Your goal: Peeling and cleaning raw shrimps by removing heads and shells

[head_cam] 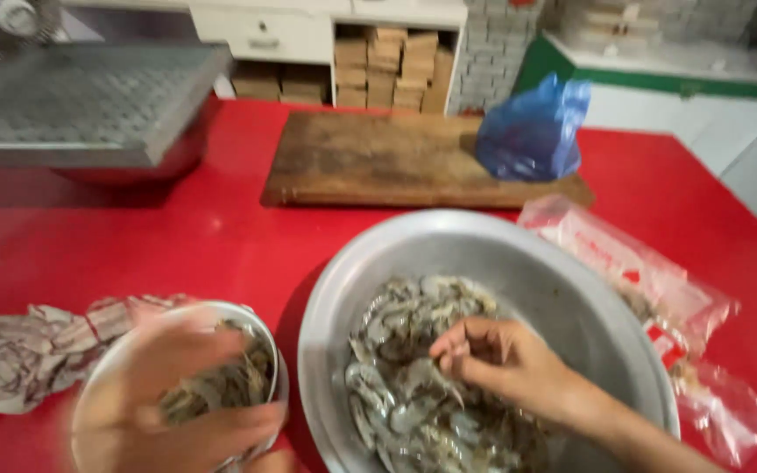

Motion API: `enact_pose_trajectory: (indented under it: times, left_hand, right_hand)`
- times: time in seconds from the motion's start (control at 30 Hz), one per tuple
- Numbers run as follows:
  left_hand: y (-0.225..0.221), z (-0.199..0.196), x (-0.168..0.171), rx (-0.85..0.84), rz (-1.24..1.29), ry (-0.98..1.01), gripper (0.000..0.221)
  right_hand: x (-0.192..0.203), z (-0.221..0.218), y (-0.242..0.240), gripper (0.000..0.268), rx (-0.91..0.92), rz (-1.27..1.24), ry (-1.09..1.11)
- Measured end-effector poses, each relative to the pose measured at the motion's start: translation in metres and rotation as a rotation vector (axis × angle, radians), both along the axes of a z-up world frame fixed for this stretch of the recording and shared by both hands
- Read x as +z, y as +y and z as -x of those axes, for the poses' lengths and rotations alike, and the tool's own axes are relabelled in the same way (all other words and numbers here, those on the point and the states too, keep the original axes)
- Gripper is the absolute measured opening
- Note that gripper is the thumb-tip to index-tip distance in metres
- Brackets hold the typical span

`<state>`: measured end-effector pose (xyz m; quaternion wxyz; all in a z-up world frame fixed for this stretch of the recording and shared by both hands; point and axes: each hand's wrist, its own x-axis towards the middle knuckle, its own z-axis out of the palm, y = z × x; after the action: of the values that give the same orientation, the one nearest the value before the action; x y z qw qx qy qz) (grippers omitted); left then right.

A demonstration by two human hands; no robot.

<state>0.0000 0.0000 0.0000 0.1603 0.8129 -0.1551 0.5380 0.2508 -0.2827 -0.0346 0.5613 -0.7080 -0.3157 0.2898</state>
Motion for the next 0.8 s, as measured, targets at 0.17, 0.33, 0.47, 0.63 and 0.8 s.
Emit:
enact_pose_trajectory:
  times: [0.17, 0.33, 0.47, 0.63, 0.8]
  left_hand:
    - [-0.104, -0.07, 0.026, 0.205, 0.263, 0.046, 0.032]
    - [-0.096, -0.108, -0.003, 0.077, -0.024, 0.72, 0.08]
    - [-0.091, -0.124, 0.013, -0.113, -0.045, 0.99, 0.048]
    - [-0.081, -0.136, 0.036, -0.318, 0.166, 1.332, 0.034]
    - [-0.078, -0.138, 0.027, -0.328, 0.184, 1.297, 0.035]
  right_hand:
    - [0.017, 0.003, 0.003, 0.017, -0.008, -0.033, 0.101]
    - [0.052, 0.019, 0.0, 0.018, 0.134, -0.033, 0.061]
    - [0.058, 0.022, -0.003, 0.016, 0.194, -0.1, 0.082]
    - [0.069, 0.026, -0.004, 0.012, 0.202, -0.085, -0.094]
    - [0.082, 0.026, -0.005, 0.011, 0.132, 0.17, -0.408]
